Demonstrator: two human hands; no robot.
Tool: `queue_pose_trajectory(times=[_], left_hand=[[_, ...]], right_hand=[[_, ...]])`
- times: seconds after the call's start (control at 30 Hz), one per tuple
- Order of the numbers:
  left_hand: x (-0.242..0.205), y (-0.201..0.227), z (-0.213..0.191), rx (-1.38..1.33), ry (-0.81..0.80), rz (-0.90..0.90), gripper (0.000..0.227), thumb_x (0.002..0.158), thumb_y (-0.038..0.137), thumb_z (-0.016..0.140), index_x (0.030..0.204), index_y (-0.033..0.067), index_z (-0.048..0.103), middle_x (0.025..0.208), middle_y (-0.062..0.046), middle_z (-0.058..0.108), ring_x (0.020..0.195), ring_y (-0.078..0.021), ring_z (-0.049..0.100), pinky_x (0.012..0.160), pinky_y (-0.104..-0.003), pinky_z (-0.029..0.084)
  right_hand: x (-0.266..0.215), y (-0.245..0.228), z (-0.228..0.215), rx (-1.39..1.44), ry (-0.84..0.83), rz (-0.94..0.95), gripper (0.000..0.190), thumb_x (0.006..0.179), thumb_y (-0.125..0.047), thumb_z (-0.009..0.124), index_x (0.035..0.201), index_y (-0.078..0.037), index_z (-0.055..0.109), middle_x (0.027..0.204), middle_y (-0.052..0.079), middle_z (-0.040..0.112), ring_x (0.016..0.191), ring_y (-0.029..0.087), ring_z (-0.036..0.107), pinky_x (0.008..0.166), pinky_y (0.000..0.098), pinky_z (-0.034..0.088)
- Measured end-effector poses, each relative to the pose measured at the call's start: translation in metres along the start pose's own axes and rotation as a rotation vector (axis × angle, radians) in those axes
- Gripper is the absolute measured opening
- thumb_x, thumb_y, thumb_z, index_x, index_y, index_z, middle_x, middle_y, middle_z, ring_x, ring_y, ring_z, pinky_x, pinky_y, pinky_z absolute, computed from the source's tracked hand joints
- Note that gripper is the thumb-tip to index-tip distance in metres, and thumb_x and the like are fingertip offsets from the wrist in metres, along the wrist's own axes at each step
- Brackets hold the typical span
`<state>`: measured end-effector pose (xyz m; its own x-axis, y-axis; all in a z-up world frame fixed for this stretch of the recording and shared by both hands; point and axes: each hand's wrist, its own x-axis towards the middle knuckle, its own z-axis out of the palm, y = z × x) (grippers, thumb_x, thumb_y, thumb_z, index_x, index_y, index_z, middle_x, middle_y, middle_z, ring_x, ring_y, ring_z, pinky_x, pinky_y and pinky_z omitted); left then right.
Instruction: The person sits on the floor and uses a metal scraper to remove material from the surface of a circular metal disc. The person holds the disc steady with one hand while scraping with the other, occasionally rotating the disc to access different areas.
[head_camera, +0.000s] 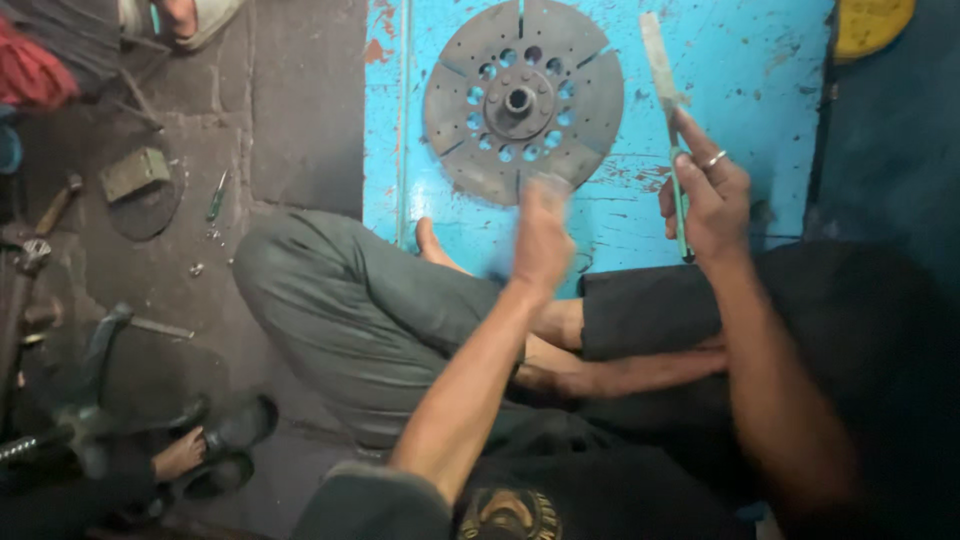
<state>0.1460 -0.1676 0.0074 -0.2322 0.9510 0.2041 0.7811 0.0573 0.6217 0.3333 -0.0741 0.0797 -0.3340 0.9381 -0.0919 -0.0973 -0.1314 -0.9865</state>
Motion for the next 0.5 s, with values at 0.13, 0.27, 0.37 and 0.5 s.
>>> queue_pose_trajectory(times=[0.13,0.27,0.37,0.5], left_hand=[[-0.006,0.019,-0.001,-0.174,-0.102,0.258,0.06,0.068,-0.014,0.055,0.125,0.0021,0.065,0.127,-0.024,0.061,0.121,-0.0438,0.059,0.104,-0.047,0.048],[0.053,-0.002,0.003,-0.067,0.196,0.018,0.043,0.092,-0.011,0.058,0.132,0.003,0.063,0.132,-0.02,0.06,0.125,-0.0401,0.06,0.108,-0.044,0.05],[0.079,-0.011,0.007,0.064,0.209,0.134,0.051,0.081,-0.013,0.056,0.129,0.0017,0.063,0.134,-0.024,0.056,0.128,-0.0426,0.056,0.11,-0.045,0.047],[0.036,0.007,0.024,-0.063,-0.189,0.255,0.062,0.065,-0.013,0.058,0.124,0.0045,0.064,0.135,-0.022,0.057,0.13,-0.0421,0.055,0.108,-0.046,0.047]], right_hand=[[0.002,-0.001,-0.001,0.027,-0.019,-0.042,0.048,0.108,-0.008,0.047,0.157,-0.007,0.051,0.084,0.003,0.063,0.059,0.008,0.053,0.046,0.0258,0.044],[-0.003,0.003,-0.004,-0.013,0.008,0.02,0.048,0.109,-0.012,0.046,0.157,-0.011,0.051,0.068,0.003,0.056,0.047,0.008,0.046,0.043,0.0247,0.04],[0.002,0.001,0.005,-0.012,-0.016,0.0,0.048,0.109,-0.012,0.046,0.157,-0.01,0.05,0.069,0.002,0.057,0.049,0.008,0.047,0.043,0.0248,0.041],[0.001,-0.002,-0.004,0.003,0.006,0.033,0.048,0.109,-0.012,0.046,0.157,-0.01,0.05,0.07,0.001,0.057,0.05,0.007,0.048,0.043,0.0243,0.041]])
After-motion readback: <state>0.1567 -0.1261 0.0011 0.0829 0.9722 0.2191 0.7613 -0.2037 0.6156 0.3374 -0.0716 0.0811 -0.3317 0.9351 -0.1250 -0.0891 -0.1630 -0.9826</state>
